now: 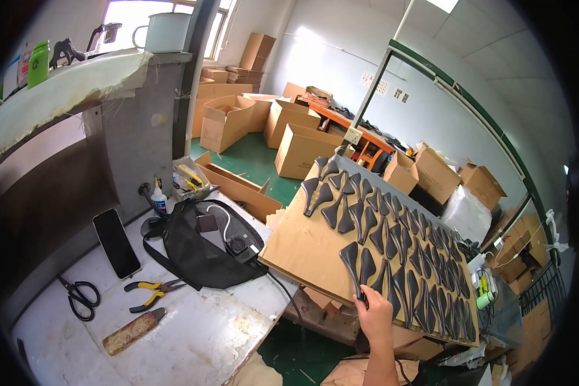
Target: Inspecting and organizing bicycle saddle covers and bases on a manufacturing workbench.
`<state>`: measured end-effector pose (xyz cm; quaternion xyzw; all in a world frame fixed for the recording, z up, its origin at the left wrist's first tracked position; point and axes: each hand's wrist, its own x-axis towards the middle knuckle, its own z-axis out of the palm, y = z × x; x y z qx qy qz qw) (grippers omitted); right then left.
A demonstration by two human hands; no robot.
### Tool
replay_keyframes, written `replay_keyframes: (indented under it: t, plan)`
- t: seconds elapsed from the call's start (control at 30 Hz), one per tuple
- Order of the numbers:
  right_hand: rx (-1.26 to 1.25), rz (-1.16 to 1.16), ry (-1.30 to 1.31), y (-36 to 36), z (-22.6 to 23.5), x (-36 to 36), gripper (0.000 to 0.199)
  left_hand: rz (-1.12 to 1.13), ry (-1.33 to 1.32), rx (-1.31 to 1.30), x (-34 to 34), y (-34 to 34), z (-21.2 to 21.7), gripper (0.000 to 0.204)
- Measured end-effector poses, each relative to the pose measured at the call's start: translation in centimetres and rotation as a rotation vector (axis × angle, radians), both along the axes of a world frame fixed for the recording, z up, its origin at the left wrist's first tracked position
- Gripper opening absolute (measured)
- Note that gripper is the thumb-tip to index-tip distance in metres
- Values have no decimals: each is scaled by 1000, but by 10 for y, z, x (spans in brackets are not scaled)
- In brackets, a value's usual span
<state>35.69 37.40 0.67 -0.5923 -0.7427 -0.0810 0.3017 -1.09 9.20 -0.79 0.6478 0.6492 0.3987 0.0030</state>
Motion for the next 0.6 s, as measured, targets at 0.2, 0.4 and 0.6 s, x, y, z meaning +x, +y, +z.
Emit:
replay_keyframes:
  t: [0.2,0.4,0.6]
  plan:
    - [-359,67,434,43,43,12,18,54,-74,-4,-3,-4,-5,7]
    - [318,15,595,50,26,-18,13,74,-91,-5,-3,-5,-7,7]
    - [264,-4,524,69,53,5,20,47,-117,30,-5,-5,-3,9]
